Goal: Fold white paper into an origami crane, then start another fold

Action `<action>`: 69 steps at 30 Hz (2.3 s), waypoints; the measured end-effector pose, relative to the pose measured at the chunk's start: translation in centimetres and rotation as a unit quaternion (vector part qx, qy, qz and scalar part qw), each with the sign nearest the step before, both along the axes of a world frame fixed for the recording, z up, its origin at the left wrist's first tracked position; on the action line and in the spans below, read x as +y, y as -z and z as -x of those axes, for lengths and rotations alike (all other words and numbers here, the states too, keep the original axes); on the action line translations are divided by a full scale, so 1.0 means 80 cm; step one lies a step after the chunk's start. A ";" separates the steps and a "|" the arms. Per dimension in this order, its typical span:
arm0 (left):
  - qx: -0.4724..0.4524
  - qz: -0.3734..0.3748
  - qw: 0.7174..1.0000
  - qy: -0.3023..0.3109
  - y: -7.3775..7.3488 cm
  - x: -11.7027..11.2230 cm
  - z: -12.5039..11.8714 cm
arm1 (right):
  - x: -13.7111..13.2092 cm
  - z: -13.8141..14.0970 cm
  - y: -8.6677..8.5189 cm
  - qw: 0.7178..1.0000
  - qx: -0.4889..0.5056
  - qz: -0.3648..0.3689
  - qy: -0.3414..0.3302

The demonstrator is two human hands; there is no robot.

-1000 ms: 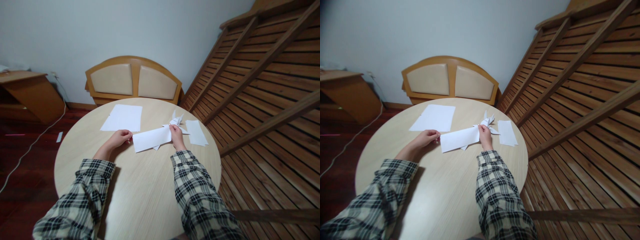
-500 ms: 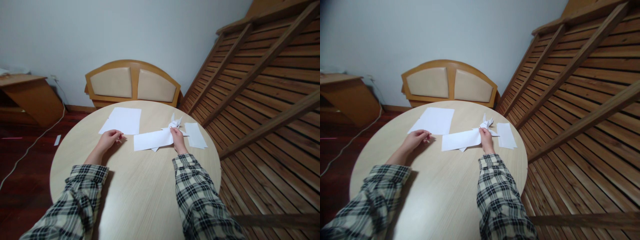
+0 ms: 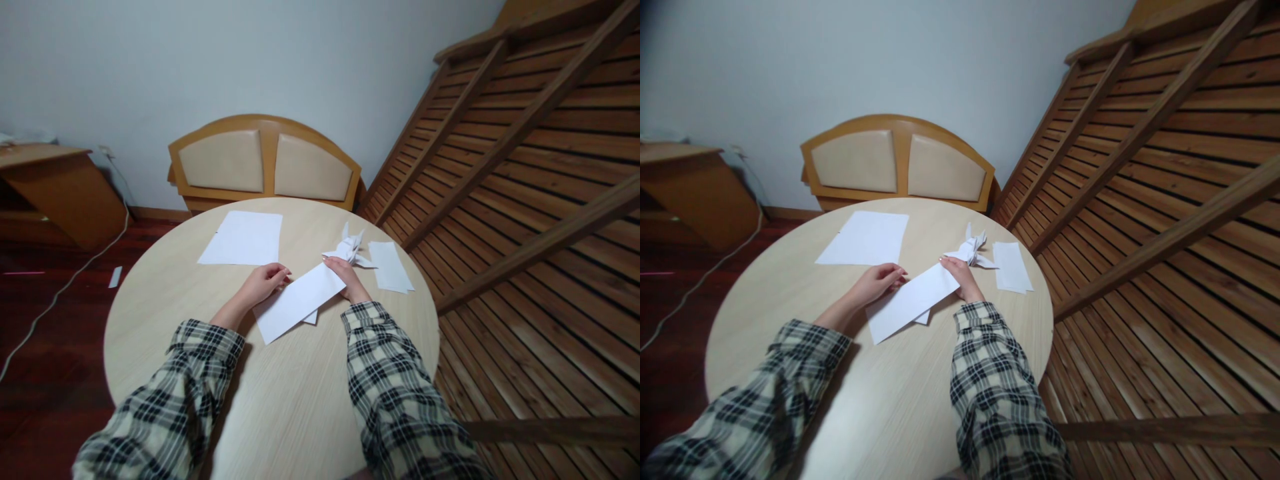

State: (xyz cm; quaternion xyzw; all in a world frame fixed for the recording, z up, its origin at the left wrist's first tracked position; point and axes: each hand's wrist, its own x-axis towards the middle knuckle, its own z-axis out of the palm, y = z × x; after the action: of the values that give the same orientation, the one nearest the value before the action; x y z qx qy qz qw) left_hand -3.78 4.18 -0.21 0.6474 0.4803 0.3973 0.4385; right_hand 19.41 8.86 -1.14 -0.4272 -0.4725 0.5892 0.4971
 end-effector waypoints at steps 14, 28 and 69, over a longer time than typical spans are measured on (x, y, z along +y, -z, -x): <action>0.112 -0.079 0.990 0.015 -0.005 -0.007 -0.026 | -0.012 0.036 -0.004 0.988 -0.076 -0.025 -0.131; 0.031 -0.047 0.998 -0.008 -0.003 -0.002 -0.025 | -0.014 0.047 0.000 0.958 -0.169 -0.114 -0.202; 0.035 0.039 0.999 0.003 -0.015 -0.009 -0.006 | 0.002 0.038 0.017 0.969 -0.165 -0.184 0.007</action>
State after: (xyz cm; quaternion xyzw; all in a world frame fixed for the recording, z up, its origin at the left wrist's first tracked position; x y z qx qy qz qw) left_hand -3.29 3.46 1.00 0.6449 0.5088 0.3543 0.4469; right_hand 16.39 9.05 -2.51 -0.4231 -0.6448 0.4103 0.4866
